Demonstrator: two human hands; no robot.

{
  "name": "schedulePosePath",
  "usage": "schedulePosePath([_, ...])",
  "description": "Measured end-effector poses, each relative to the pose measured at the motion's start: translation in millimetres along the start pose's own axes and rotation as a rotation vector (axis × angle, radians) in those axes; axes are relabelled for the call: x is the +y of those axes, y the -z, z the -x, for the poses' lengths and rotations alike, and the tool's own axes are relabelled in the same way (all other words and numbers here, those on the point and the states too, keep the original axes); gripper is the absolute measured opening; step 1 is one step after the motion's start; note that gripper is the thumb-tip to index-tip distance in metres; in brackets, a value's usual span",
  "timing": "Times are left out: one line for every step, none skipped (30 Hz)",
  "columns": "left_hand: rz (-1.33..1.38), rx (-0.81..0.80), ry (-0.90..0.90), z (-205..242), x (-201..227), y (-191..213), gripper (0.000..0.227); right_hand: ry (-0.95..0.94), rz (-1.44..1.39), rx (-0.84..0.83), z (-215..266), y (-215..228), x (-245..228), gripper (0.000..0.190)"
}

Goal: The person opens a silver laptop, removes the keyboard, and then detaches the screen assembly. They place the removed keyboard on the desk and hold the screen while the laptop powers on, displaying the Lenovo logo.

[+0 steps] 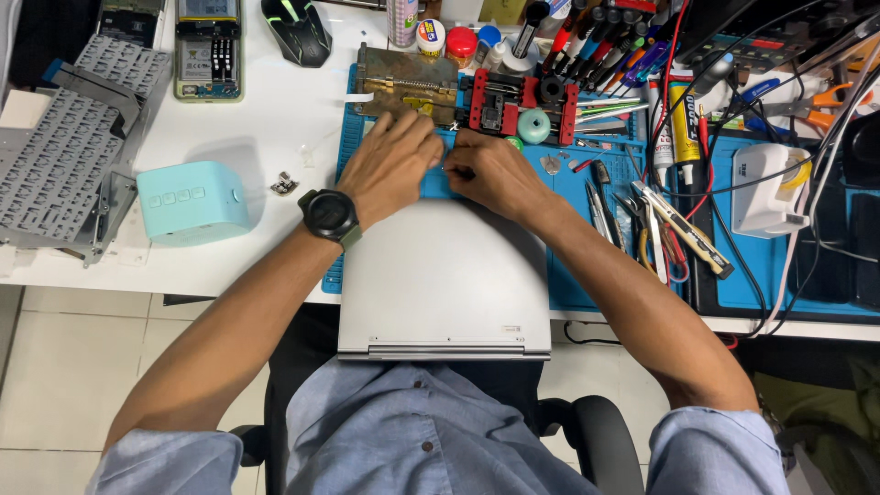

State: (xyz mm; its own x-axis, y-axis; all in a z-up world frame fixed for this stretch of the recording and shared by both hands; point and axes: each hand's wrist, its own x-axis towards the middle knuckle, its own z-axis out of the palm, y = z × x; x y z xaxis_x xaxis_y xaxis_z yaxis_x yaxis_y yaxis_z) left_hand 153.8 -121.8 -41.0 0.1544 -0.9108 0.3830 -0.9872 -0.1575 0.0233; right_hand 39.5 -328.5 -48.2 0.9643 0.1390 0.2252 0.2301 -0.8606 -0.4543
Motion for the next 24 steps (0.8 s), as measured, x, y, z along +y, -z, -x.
schedulePosePath([0.044,-0.012,0.078,3,-1,9,0.012,0.012,0.016,-0.008,1,4,-4,0.003])
schedulePosePath([0.087,-0.024,0.156,7,-1,19,0.014,0.024,0.033,-0.015,1,9,-9,0.002])
schedulePosePath([0.083,-0.022,0.161,17,-1,34,0.014,0.030,0.031,-0.016,3,11,-13,0.002])
schedulePosePath([0.205,0.060,0.214,29,-1,49,0.011,0.042,0.077,-0.023,4,14,-17,0.003])
schedulePosePath([0.326,0.144,0.265,41,-1,64,0.008,0.053,0.122,-0.029,6,15,-22,0.005])
schedulePosePath([0.320,0.145,0.270,56,4,60,0.008,0.060,0.121,-0.029,4,18,-25,0.005])
schedulePosePath([0.329,0.124,0.298,72,9,56,0.006,0.071,0.120,-0.048,1,21,-27,0.005])
schedulePosePath([0.338,0.103,0.327,89,14,52,0.006,0.083,0.120,-0.067,-2,24,-30,0.004])
schedulePosePath([0.331,0.104,0.333,96,17,49,0.006,0.092,0.117,-0.067,-2,23,-28,0.004])
schedulePosePath([0.304,0.112,0.341,103,20,45,0.007,0.085,0.163,-0.094,-3,21,-26,0.004])
schedulePosePath([0.281,0.120,0.349,109,26,40,0.008,0.075,0.211,-0.125,0,21,-24,0.004])
schedulePosePath([0.279,0.121,0.354,109,28,43,0.008,0.080,0.210,-0.128,-2,19,-26,0.004])
schedulePosePath([0.263,0.132,0.344,106,29,44,0.008,0.083,0.236,-0.141,-2,20,-27,0.003])
schedulePosePath([0.247,0.143,0.333,103,30,46,0.009,0.085,0.261,-0.153,-2,22,-27,0.003])
schedulePosePath([0.248,0.148,0.329,103,30,45,0.009,0.083,0.267,-0.152,-4,19,-24,0.003])
schedulePosePath([0.243,0.136,0.330,102,30,44,0.008,0.060,0.242,-0.156,-6,16,-20,0.003])
schedulePosePath([0.240,0.123,0.331,101,30,43,0.006,0.036,0.215,-0.161,-8,12,-17,0.005])
schedulePosePath([0.243,0.125,0.327,100,30,46,0.006,0.032,0.219,-0.160,-8,12,-16,0.005])
schedulePosePath([0.246,0.119,0.324,99,32,48,0.007,0.013,0.193,-0.154,-6,12,-15,0.007])
schedulePosePath([0.250,0.113,0.321,99,33,50,0.008,-0.005,0.167,-0.148,-5,12,-13,0.010])
schedulePosePath([0.257,0.114,0.318,99,34,52,0.008,-0.012,0.170,-0.150,1,16,-9,0.010])
schedulePosePath([0.219,0.116,0.294,99,35,54,0.009,-0.027,0.175,-0.098,7,20,-4,0.009])
schedulePosePath([0.182,0.117,0.274,101,36,55,0.010,-0.040,0.179,-0.049,13,24,0,0.008])
schedulePosePath([0.190,0.116,0.273,103,37,51,0.010,-0.046,0.181,-0.054,25,37,-3,0.008])
